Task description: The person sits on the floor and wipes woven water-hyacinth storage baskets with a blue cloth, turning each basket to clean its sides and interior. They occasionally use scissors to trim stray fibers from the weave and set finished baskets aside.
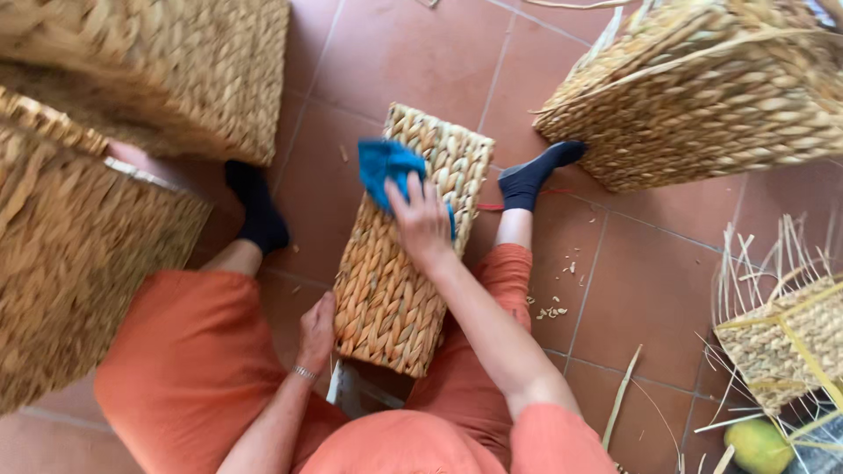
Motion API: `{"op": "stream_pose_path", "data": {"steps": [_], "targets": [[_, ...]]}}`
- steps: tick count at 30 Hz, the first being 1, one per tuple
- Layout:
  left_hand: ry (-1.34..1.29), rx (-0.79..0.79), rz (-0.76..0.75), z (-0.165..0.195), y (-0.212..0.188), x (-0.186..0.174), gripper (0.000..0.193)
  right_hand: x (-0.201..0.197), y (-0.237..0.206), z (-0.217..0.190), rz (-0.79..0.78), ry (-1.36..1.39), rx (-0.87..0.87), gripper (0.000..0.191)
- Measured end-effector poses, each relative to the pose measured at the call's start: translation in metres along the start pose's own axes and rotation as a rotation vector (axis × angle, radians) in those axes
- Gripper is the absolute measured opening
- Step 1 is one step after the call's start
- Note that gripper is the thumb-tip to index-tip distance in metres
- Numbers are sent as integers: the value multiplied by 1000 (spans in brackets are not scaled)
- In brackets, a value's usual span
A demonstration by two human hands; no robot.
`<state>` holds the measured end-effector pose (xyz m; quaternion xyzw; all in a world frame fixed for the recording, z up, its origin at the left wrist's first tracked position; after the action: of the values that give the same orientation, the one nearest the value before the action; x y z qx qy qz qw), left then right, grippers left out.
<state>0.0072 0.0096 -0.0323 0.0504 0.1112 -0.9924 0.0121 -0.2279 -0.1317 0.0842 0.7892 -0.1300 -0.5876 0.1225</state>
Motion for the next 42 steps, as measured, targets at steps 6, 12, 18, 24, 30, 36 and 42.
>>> {"op": "stream_pose_path", "data": {"steps": [6,12,18,24,30,36,42], "targets": [[-150,6,-57,-8,4,-5,48,-99,-169,-56,-330,234,-271,49],[13,92,-26,-16,6,0,48,-104,-167,10,-333,123,-223,44],[34,119,-6,-19,7,-4,46,-34,-44,101,76,-3,91,59],[9,113,-35,-19,1,-6,45,-26,-60,74,149,75,318,63],[-9,129,-51,-25,-4,-11,43,-99,-208,-2,-134,188,172,63],[88,144,-33,-32,-7,-18,41,-137,-246,-9,-458,611,176,52],[457,464,26,29,-26,-10,23,-169,-264,27,-334,823,482,44]]}}
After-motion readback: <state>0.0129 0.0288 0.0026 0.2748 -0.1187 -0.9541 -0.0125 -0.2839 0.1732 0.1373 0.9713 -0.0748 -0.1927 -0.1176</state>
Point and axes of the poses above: each hand's wrist, its own y-axis towards the middle knuckle, its own x-axis out of the palm, z = x × y, the point moved 1 cm from there along y, towards the middle knuckle, and after that the axes turned 15 degrees about x, right-handed, at the moved point
